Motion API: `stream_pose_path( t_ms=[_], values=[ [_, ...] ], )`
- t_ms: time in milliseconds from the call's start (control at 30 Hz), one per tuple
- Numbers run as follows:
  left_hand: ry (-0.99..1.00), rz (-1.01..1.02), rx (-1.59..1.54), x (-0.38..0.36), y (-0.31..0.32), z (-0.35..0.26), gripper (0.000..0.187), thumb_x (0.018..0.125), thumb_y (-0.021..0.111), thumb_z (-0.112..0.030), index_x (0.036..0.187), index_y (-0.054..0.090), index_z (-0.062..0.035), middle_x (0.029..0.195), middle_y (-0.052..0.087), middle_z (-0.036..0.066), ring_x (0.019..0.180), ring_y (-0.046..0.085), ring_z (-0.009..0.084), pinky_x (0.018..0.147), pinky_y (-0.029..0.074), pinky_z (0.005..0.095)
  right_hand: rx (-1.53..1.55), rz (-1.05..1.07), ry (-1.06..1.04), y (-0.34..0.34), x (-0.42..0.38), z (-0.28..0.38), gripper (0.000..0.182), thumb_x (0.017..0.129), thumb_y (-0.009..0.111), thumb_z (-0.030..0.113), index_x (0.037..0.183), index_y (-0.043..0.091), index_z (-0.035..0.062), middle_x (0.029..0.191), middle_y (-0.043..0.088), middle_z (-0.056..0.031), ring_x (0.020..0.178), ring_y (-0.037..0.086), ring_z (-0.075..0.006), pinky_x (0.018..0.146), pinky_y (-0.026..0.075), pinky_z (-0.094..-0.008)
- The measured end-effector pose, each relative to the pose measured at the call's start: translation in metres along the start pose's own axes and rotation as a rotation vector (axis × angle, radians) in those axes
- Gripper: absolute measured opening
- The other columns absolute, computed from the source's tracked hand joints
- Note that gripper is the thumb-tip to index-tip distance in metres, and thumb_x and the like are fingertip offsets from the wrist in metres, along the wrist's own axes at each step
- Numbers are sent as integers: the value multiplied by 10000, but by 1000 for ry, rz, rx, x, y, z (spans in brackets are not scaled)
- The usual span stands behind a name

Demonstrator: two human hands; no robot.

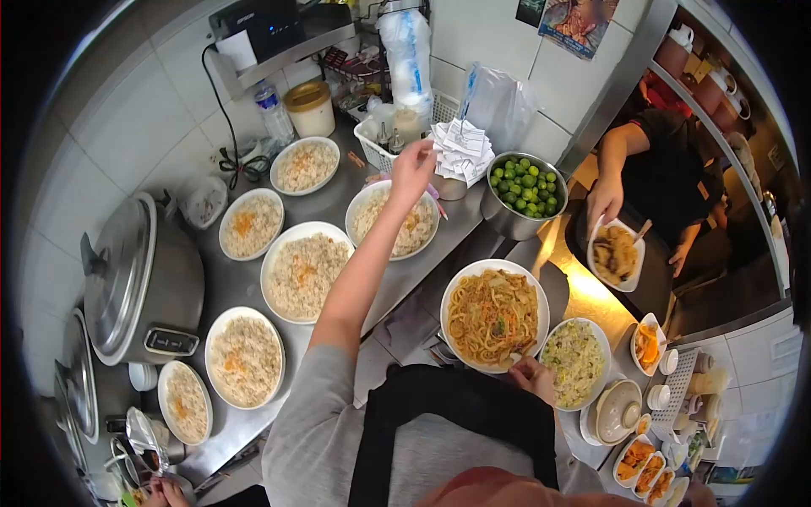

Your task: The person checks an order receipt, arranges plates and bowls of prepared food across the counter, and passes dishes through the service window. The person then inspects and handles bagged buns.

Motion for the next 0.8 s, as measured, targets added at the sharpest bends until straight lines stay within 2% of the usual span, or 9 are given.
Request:
stream_pose_path(
  t_ms=[100, 133, 167, 233, 300, 400, 633, 700, 800],
  values=[
    [-87, 21, 342, 33, 31, 13, 372, 720, 609, -204, 1012, 522, 9, 824, 599, 129, 700, 576, 225, 629, 447, 300, -64, -61, 6, -5, 4, 15, 88, 700, 629, 62, 712, 552, 21, 565, 573, -77, 501, 557, -139, 486, 431, -252],
    [-179, 29, 350, 34, 39, 20, 444, 667, 639, -219, 1037, 493, -22, 777, 589, 117, 707, 569, 277, 637, 441, 370, -11, -35, 52, -1, 4, 3, 94, 714, 621, 67, 711, 543, 16, 581, 574, -59, 532, 554, -118, 505, 429, -244],
    [-181, 42, 357, 32, 43, 24, 444, 667, 639, -219, 1037, 493, -22, 777, 589, 117, 707, 569, 277, 637, 441, 370, 38, -3, 106, 2, 2, -5, 103, 727, 614, 73, 711, 534, 10, 596, 574, -41, 563, 551, -96, 524, 428, -237],
    [-296, 94, 361, 29, 51, 40, 491, 638, 656, -191, 1064, 459, -45, 722, 589, 85, 679, 571, 263, 611, 439, 370, 55, -14, 102, 3, 3, -6, 113, 731, 610, 83, 703, 528, 11, 596, 568, -41, 566, 549, -92, 524, 427, -235],
    [-295, 72, 352, 24, 56, 49, 479, 628, 655, -146, 1050, 444, -63, 669, 586, 54, 662, 577, 238, 589, 440, 363, 24, -36, 99, 3, 3, -10, 83, 710, 618, 60, 704, 548, 16, 565, 581, -82, 515, 575, -143, 497, 439, -256],
    [-242, 34, 318, 20, 59, 51, 468, 609, 673, -89, 1021, 461, -21, 620, 583, 63, 571, 569, 174, 537, 438, 287, 95, -12, 158, 0, 4, -2, 82, 716, 610, 61, 709, 545, 12, 566, 582, -85, 521, 578, -146, 503, 443, -260],
    [-270, 56, 239, 21, 59, 54, 444, 616, 671, -68, 1005, 464, -19, 614, 579, 62, 555, 560, 153, 523, 433, 268, 93, 26, 188, -1, 7, 0, 83, 723, 602, 62, 717, 544, 4, 578, 591, -86, 534, 587, -153, 509, 447, -259],
    [-278, 56, 228, 20, 59, 53, 433, 620, 669, -68, 999, 466, -24, 612, 576, 60, 551, 556, 149, 521, 432, 265, 83, 39, 203, -3, 7, 8, 132, 737, 612, 89, 673, 531, 6, 559, 555, -44, 531, 529, -83, 487, 409, -235],
    [-273, 59, 214, 21, 58, 52, 413, 626, 667, -68, 987, 470, -31, 609, 573, 56, 544, 549, 141, 518, 428, 261, 66, 28, 190, -3, 8, 9, 137, 734, 614, 90, 661, 533, 6, 557, 561, -45, 528, 536, -86, 486, 413, -240]
  ],
)
Point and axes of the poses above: each hand's wrist, its own x-axis towards the middle knuckle, its own y-axis out of the palm, z = x × y, the point moved 6 cm from there along x, towards the middle knuckle
